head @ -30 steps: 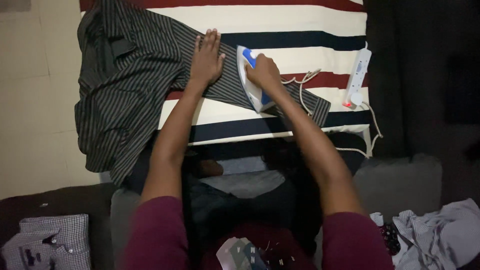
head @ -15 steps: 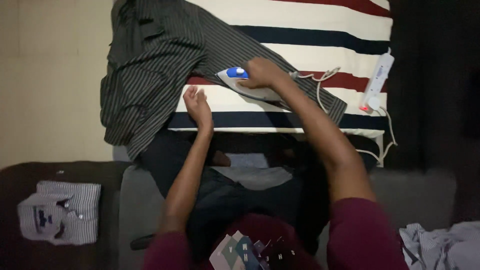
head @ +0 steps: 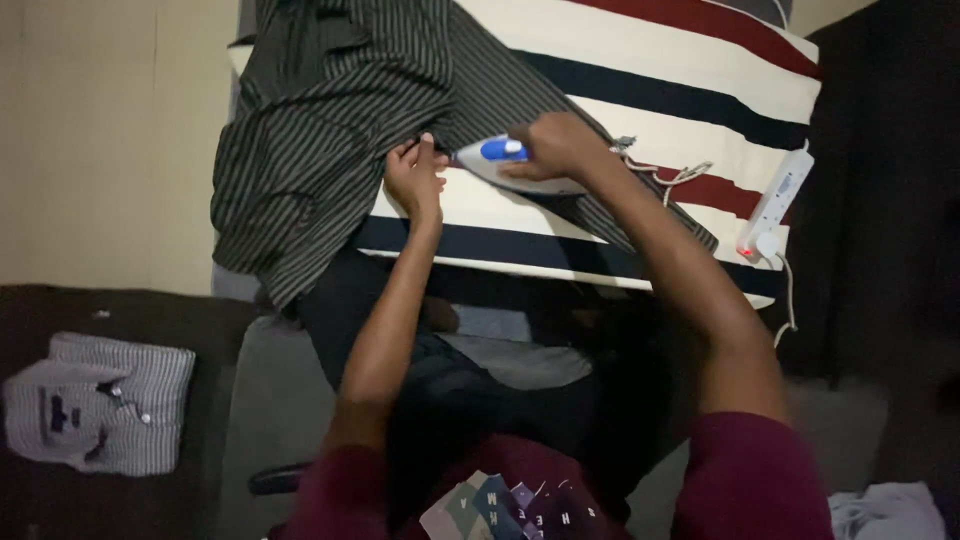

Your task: Ironing a striped shirt on an ironing board placed on the floor

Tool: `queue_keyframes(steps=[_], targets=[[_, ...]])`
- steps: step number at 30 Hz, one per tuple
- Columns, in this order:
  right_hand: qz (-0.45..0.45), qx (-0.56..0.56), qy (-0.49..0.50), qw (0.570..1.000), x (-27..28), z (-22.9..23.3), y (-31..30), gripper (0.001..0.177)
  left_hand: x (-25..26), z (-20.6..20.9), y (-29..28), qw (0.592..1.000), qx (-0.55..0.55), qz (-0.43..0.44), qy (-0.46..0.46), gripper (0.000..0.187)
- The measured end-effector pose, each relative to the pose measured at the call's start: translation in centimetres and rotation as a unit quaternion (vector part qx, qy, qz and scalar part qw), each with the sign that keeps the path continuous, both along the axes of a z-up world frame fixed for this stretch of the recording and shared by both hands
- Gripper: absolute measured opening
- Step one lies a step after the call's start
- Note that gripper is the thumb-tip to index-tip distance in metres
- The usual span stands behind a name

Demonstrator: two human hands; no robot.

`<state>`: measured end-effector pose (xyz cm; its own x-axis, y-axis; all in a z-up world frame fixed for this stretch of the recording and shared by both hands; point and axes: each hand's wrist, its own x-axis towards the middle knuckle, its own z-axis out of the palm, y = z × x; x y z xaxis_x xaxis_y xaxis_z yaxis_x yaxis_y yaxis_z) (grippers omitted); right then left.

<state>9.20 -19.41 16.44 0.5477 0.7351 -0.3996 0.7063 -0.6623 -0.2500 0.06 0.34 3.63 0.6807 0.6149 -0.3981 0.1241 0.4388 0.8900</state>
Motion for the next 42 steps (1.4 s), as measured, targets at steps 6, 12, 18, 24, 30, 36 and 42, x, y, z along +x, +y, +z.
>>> queue_keyframes(steps=[6, 12, 18, 24, 30, 36, 42], targets=[[-0.052, 0.01, -0.062, 0.997, 0.8, -0.7, 1.8, 0.06, 0.4, -1.7, 1.0, 0.998, 0.011, 0.035, -0.05, 0.025], [-0.022, 0.018, -0.089, 0.996, 0.9, -1.6, 1.2, 0.062, 0.1, -3.8, 0.3, 0.958, 0.266, 0.095, -0.044, 0.018], [-0.061, 0.036, -0.092, 0.993, 0.8, -2.2, -6.0, 0.064, -2.0, 5.4, -2.3, 0.931, 0.325, -0.15, -0.074, 0.014], [-0.152, -0.016, -0.03, 0.988, -1.4, -0.1, -11.2, 0.063, -2.4, 1.2, -4.1, 0.709, 0.599, -0.362, -0.085, 0.051], [-0.15, 0.044, 0.025, 0.987, -1.8, -1.7, -8.3, 0.064, -2.7, 2.2, -4.4, 0.689, 0.639, -0.337, 0.05, 0.066], [-0.177, 0.102, -0.034, 0.978, -3.1, -0.3, -6.4, 0.052, -2.7, 3.2, -3.9, 0.686, 0.639, -0.332, 0.099, 0.068], [-0.234, 0.042, 0.035, 0.971, -2.4, -1.1, -7.0, 0.059, -2.8, 3.0, -3.7, 0.708, 0.625, -0.318, 0.085, 0.069]])
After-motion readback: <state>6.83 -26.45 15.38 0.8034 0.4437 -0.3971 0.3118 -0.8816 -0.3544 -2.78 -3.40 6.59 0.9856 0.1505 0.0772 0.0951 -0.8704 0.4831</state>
